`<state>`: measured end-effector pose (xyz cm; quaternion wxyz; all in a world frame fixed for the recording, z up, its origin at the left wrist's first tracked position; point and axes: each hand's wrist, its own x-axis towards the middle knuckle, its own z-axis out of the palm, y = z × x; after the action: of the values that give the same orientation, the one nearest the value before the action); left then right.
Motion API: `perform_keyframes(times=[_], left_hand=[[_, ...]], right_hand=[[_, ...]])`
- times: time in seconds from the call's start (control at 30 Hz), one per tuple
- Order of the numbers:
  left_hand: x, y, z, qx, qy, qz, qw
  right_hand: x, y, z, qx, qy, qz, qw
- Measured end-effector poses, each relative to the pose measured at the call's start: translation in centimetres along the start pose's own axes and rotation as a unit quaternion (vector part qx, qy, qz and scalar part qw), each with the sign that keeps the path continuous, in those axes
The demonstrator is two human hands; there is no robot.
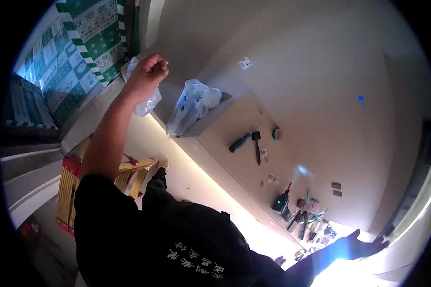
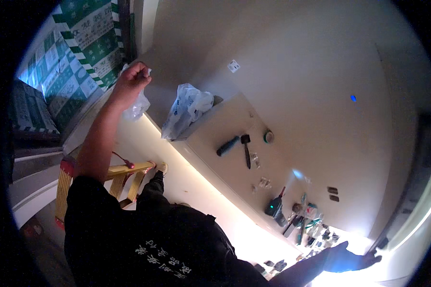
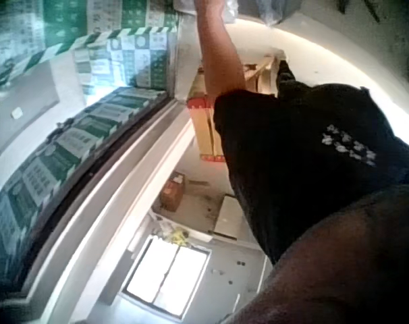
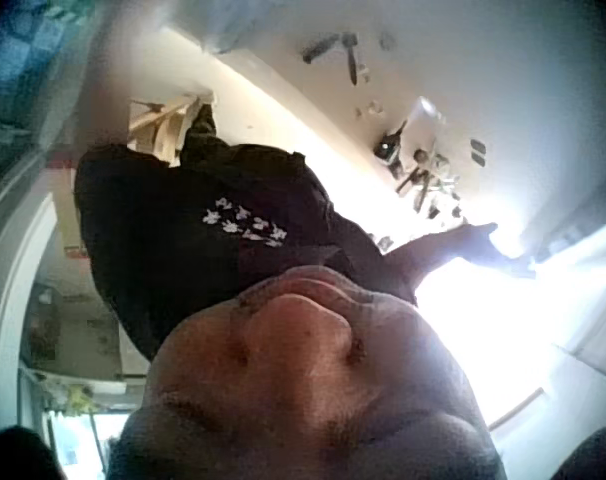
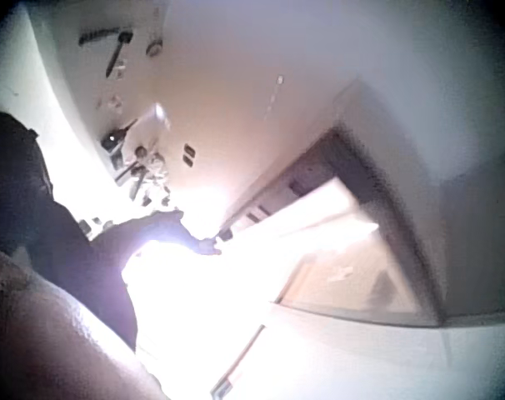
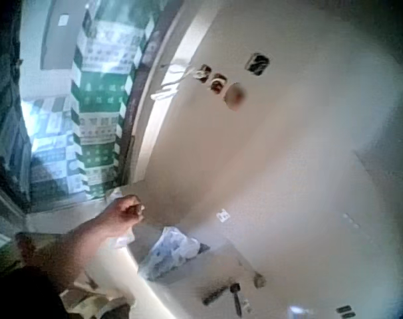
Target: The person picks up a screw from a counter, attaches it to the bit of an electric drill, and drives the screw into the vertical edge of a wall panel.
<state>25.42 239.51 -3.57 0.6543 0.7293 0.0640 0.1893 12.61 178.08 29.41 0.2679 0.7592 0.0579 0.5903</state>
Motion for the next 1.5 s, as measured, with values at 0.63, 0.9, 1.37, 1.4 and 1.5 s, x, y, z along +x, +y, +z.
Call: perform_keyframes(times=[0.63, 0.9, 1.37, 1.4, 1.5], left_hand=[[-11.7, 25.0, 33.1, -0.278, -0.258, -0.068, 0.923], [-14.5, 20.8, 46.6, -0.006, -0.329, 0.009, 0.944], [-17.9, 19.5, 42.7, 0.549, -0.447, 0.294, 0.642], [-17.7, 19.3, 42.3, 0.562, -0.462, 0.243, 0.642], [-16.7, 18.6, 41.1, 0.598, -0.504, 0.152, 0.605]], right_hand=[[-29.7, 15.6, -15.0, 0.25, -0.241, 0.249, 0.904], [-38.0, 17.5, -20.3, 0.235, -0.302, 0.394, 0.836], [-30.6, 7.7, -14.6, 0.333, -0.324, 0.379, 0.8], [-29.9, 6.7, -13.9, 0.347, -0.325, 0.361, 0.802], [-27.5, 4.0, -12.4, 0.377, -0.342, 0.322, 0.798]])
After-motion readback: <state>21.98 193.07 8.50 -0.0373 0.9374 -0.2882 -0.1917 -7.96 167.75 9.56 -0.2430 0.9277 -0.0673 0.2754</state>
